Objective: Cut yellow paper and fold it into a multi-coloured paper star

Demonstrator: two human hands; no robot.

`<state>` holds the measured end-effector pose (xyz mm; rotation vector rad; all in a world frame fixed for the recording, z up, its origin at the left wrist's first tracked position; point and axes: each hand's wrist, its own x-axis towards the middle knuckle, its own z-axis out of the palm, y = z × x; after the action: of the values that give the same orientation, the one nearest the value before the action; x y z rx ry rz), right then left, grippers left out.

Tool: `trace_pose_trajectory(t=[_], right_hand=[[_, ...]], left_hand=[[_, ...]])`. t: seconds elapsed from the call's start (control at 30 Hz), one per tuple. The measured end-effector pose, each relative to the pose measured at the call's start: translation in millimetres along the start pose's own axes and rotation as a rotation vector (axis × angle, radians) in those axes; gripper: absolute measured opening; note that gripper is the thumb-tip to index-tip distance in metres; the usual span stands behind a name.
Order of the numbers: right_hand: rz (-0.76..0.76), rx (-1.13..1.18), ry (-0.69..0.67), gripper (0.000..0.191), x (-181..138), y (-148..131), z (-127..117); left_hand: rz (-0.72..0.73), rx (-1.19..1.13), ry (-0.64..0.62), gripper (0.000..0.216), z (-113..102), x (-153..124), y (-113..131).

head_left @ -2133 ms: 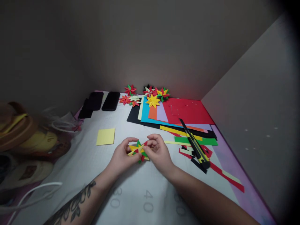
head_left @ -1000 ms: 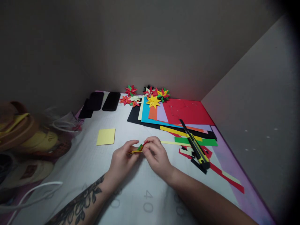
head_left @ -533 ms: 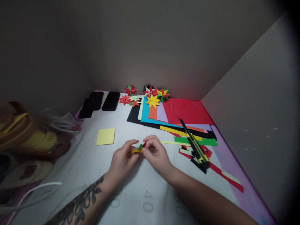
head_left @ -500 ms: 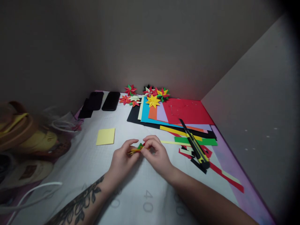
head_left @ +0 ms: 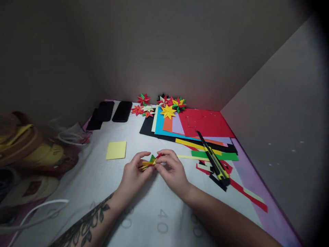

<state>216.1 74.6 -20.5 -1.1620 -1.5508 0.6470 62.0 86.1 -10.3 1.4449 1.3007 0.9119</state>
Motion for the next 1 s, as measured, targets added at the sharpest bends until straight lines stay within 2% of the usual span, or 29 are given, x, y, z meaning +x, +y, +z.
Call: trace_pose_trajectory(t=[0.2, 0.4, 0.63, 0.77, 0.87, 1.0], right_hand=[[-0.009, -0.015, 0.013, 0.010, -1.6, 0.0, -1.2], [-0.098, -0.095, 0.035, 0.009, -2.5, -0.9, -0.6], [-0.170, -0.163, -0.035, 0.013, -2.1, -4.2, -2.8], [-0.025, -0.057, -0.050, 0.011, -2.3, -1.3, -1.7], [0.126, 0.073, -0.001, 0.007, -1.9, 1.6, 2.7], [0.317, 0.363, 0.033, 0.019, -2.1, 2.4, 8.9]], left_hand=[[-0.003, -0.022, 0.017, 0.037, 0.4, -0.5, -0.7], [-0.006, -0.040, 0.017, 0.038, -0.2, -0.9, 1.3], [0.018, 0.014, -0.026, 0.034, 1.6, -4.5, 2.1], [-0.039, -0.065, -0.040, 0.038, 3.1, -2.5, 2.4], [-0.083, -0.120, -0.040, 0.042, 3.5, -0.6, 2.6], [-0.099, -0.098, -0.075, 0.044, 3.8, -0.2, 2.5]])
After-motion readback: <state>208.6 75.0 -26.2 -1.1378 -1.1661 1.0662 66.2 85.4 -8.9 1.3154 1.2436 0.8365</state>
